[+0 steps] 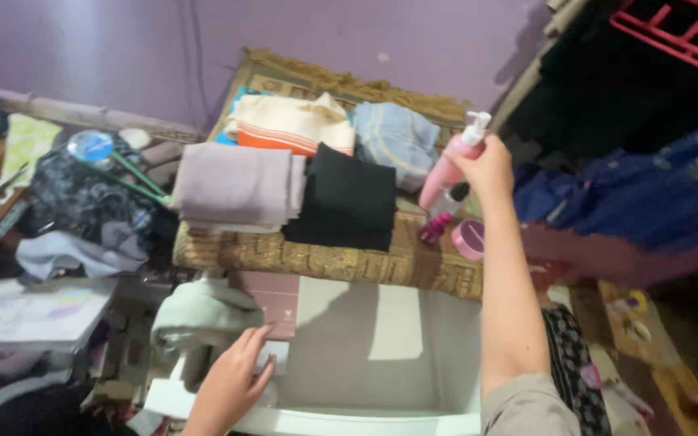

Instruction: The person wipes the inside of an open white drawer with a cloth. Then the person places a folded towel, a pink box, a white box, a pink bottle, a small pink container, and several folded garments into the drawer.

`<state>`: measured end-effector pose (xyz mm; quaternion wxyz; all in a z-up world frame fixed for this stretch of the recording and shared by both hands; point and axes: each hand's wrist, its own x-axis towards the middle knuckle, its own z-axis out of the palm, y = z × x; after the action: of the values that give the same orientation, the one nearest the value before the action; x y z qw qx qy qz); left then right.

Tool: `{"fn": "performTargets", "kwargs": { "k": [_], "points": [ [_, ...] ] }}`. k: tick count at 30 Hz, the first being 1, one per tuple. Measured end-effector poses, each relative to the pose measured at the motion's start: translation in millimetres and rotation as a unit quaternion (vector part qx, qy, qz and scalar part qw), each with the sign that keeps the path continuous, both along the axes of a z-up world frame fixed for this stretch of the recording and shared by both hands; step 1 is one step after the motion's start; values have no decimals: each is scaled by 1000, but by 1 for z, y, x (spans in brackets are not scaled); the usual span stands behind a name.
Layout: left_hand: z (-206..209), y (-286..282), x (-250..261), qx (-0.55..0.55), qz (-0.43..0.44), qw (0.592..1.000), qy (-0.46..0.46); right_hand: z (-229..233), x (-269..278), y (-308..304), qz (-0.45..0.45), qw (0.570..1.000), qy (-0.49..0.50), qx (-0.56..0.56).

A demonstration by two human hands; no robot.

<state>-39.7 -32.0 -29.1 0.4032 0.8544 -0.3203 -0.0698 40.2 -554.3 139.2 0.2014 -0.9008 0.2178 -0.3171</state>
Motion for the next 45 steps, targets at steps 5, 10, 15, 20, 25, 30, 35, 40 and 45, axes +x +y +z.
{"fn": "performTargets", "kwargs": {
  "k": [5,10,15,20,25,30,35,40,45],
  "points": [
    [6,-2,0,-29,-19,998,-49,35,-4,31,81,979,-162,-90],
    [24,5,-3,-43,-22,999,8,89,-64,113,65,907,-277,-311],
    [28,13,-6,-110,-32,989,93,89,-129,202,202,920,-331,-51],
    [14,-4,-20,-351,-116,872,321,32,-152,260,407,875,-244,97],
    [1,-36,-37,-552,-203,575,569,-55,-172,311,431,871,-222,73],
    [-23,-57,-33,-574,9,472,669,-147,-198,287,493,850,-148,115],
    [-68,-82,-17,-489,74,521,696,-256,-217,235,477,754,78,444],
    [-105,-109,-15,-375,9,700,607,-310,-217,229,230,750,162,598],
    [-114,-104,-13,-335,-87,867,360,-286,-195,261,195,736,137,633]
  ]
}}
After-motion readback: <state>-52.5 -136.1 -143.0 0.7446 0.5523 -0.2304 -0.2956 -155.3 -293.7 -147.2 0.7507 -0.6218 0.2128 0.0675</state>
